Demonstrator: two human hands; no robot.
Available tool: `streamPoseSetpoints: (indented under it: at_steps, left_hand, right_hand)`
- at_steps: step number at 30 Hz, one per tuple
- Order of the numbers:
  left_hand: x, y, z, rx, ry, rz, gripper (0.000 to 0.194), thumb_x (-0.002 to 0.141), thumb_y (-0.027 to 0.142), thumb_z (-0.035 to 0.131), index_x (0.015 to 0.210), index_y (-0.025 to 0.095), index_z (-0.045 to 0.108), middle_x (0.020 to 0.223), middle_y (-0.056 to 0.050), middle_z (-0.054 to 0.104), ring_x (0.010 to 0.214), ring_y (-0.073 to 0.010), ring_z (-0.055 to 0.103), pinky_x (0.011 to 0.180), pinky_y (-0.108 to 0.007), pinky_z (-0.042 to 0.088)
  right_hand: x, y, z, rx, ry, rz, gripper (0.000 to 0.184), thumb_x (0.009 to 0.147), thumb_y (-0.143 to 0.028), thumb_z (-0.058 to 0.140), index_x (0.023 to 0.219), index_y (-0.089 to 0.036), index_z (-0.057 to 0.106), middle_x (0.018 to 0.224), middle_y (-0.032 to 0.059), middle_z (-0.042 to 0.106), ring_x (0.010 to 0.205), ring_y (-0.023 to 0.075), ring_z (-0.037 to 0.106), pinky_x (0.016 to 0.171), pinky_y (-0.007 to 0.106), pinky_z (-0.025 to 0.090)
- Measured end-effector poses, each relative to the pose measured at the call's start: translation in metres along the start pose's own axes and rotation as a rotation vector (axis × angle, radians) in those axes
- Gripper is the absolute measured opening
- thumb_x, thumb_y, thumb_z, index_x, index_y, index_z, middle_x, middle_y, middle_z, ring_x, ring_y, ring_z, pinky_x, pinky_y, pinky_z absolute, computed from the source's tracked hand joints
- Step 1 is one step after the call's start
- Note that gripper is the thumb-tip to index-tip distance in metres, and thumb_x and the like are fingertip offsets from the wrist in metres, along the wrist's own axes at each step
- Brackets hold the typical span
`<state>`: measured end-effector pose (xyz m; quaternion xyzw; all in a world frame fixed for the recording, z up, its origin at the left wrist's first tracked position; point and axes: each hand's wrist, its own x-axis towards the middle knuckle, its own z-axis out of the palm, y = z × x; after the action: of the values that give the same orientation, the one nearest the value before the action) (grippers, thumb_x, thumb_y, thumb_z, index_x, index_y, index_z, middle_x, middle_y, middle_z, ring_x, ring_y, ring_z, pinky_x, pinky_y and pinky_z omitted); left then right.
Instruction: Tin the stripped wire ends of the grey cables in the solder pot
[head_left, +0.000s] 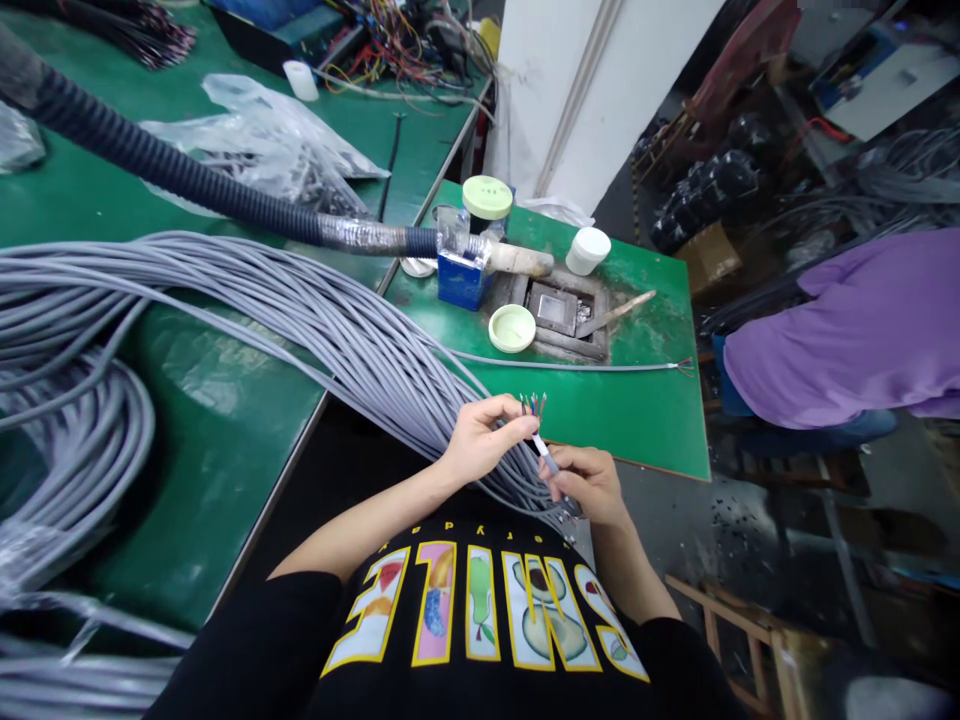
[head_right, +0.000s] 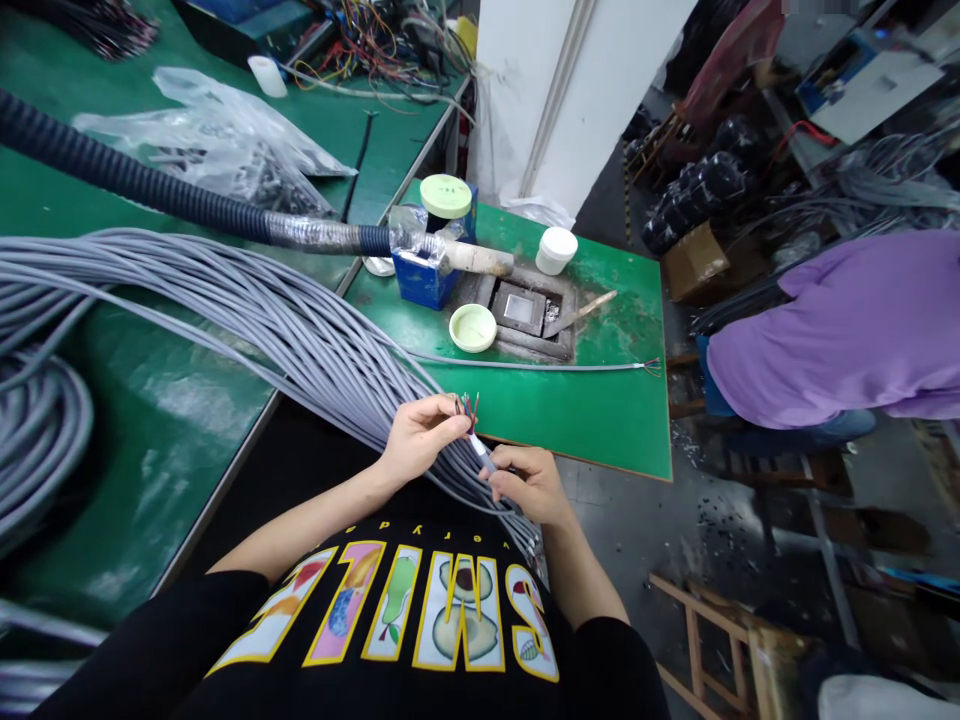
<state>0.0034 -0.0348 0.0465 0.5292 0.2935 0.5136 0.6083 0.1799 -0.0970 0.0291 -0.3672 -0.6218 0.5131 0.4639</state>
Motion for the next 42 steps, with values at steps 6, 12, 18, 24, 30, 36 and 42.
streamPoseSetpoints:
  at_steps: [6, 12, 18, 24, 30, 36, 42]
  left_hand:
    - [0.001, 0.005, 0.000, -0.060, -0.006, -0.038, 0.027, 0.078, 0.037, 0.068, 0.062, 0.015, 0.065, 0.059, -0.001, 0.064, 0.057, -0.0095, 0.056, 0.059, -0.021, 0.044]
    - [0.001, 0.009, 0.001, -0.050, 0.016, -0.038, 0.032, 0.078, 0.041, 0.067, 0.059, 0.015, 0.068, 0.059, -0.003, 0.066, 0.059, -0.0109, 0.057, 0.061, -0.022, 0.047]
    - [0.002, 0.006, 0.001, -0.135, 0.023, -0.093, 0.034, 0.075, 0.045, 0.070, 0.059, 0.015, 0.068, 0.059, -0.003, 0.067, 0.058, -0.0113, 0.059, 0.061, -0.022, 0.048]
    - [0.000, -0.008, -0.002, -0.277, -0.021, -0.171, 0.028, 0.077, 0.043, 0.069, 0.074, 0.015, 0.070, 0.062, -0.002, 0.068, 0.060, -0.0115, 0.062, 0.065, -0.023, 0.051]
    - [0.002, -0.004, 0.001, -0.321, 0.029, -0.202, 0.029, 0.068, 0.041, 0.077, 0.069, 0.015, 0.066, 0.058, 0.000, 0.065, 0.057, -0.0123, 0.063, 0.062, -0.024, 0.052]
    - [0.003, 0.000, 0.003, -0.326, 0.079, -0.182, 0.027, 0.066, 0.036, 0.078, 0.065, 0.015, 0.061, 0.055, 0.002, 0.063, 0.050, -0.0092, 0.059, 0.055, -0.021, 0.049]
    - [0.001, 0.001, 0.003, -0.232, 0.079, -0.141, 0.029, 0.072, 0.033, 0.074, 0.059, 0.015, 0.056, 0.051, 0.002, 0.060, 0.047, -0.0073, 0.053, 0.051, -0.019, 0.044]
  right_hand:
    - [0.000, 0.002, 0.001, 0.026, 0.038, 0.015, 0.018, 0.083, -0.034, 0.061, 0.079, -0.018, 0.069, 0.052, -0.0006, 0.059, 0.051, 0.0126, 0.052, 0.057, 0.027, 0.042]
    - [0.001, 0.004, 0.000, 0.059, 0.050, 0.045, 0.023, 0.081, -0.039, 0.063, 0.078, -0.017, 0.069, 0.053, 0.0005, 0.060, 0.045, 0.0112, 0.049, 0.050, 0.026, 0.040]
    - [0.001, 0.004, -0.001, 0.088, 0.048, 0.046, 0.021, 0.081, -0.037, 0.063, 0.079, -0.017, 0.069, 0.054, 0.0003, 0.060, 0.042, 0.0099, 0.048, 0.047, 0.025, 0.039]
    - [0.002, 0.005, -0.001, 0.087, 0.049, 0.051, 0.025, 0.080, -0.041, 0.064, 0.077, -0.017, 0.069, 0.053, 0.0006, 0.060, 0.043, 0.0107, 0.049, 0.051, 0.027, 0.041]
    - [0.003, 0.005, -0.001, 0.071, 0.043, 0.060, 0.027, 0.079, -0.044, 0.064, 0.075, -0.017, 0.068, 0.052, 0.0007, 0.059, 0.047, 0.0125, 0.051, 0.053, 0.028, 0.041]
    - [0.002, 0.007, -0.001, 0.065, 0.033, 0.066, 0.025, 0.079, -0.042, 0.064, 0.075, -0.018, 0.068, 0.052, 0.0006, 0.060, 0.049, 0.0131, 0.052, 0.054, 0.028, 0.041]
    - [0.000, 0.009, -0.001, 0.089, 0.021, 0.065, 0.024, 0.080, -0.042, 0.064, 0.078, -0.018, 0.069, 0.054, 0.0007, 0.060, 0.051, 0.0134, 0.052, 0.054, 0.028, 0.040]
